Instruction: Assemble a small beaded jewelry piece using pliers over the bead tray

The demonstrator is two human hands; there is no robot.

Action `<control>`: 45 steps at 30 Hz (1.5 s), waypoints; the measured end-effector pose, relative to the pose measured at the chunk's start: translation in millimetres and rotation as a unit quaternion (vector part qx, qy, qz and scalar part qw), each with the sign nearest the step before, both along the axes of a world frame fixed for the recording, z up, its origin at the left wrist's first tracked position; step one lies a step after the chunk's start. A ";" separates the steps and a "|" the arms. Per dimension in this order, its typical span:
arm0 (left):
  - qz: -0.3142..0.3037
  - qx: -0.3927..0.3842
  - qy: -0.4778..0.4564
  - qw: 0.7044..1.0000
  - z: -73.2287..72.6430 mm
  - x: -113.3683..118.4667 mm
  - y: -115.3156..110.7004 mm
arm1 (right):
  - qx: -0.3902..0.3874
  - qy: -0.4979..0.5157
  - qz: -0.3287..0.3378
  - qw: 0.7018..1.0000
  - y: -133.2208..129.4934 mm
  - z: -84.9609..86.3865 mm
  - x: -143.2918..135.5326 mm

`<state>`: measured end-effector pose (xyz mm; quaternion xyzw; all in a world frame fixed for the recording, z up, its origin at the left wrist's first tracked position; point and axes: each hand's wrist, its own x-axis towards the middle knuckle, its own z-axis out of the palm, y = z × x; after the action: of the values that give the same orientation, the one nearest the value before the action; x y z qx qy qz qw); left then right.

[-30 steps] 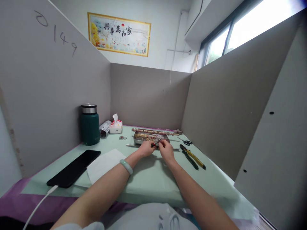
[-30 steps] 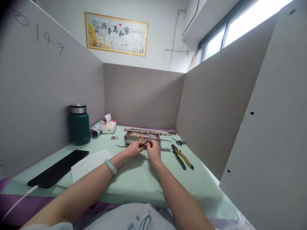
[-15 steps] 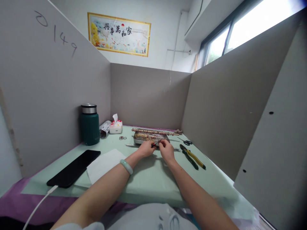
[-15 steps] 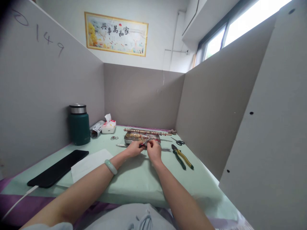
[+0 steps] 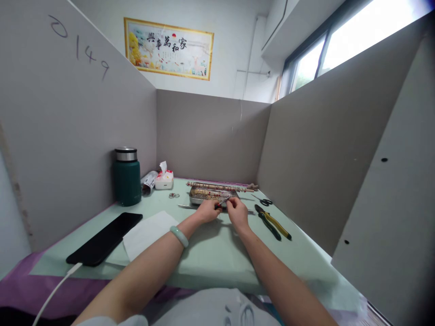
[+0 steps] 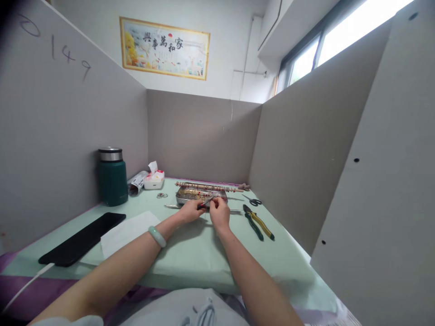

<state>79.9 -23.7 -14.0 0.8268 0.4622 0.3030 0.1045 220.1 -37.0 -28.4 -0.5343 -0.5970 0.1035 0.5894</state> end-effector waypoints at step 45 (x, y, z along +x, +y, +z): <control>-0.001 -0.012 0.001 1.000 -1.1 -0.8 1.1 | -0.005 -0.012 0.047 0.999 4.2 -4.0 0.2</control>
<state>79.2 -22.6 -15.0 0.8263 0.4650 0.2966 0.1143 220.3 -32.8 -32.5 -0.5097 -0.6278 0.1274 0.5743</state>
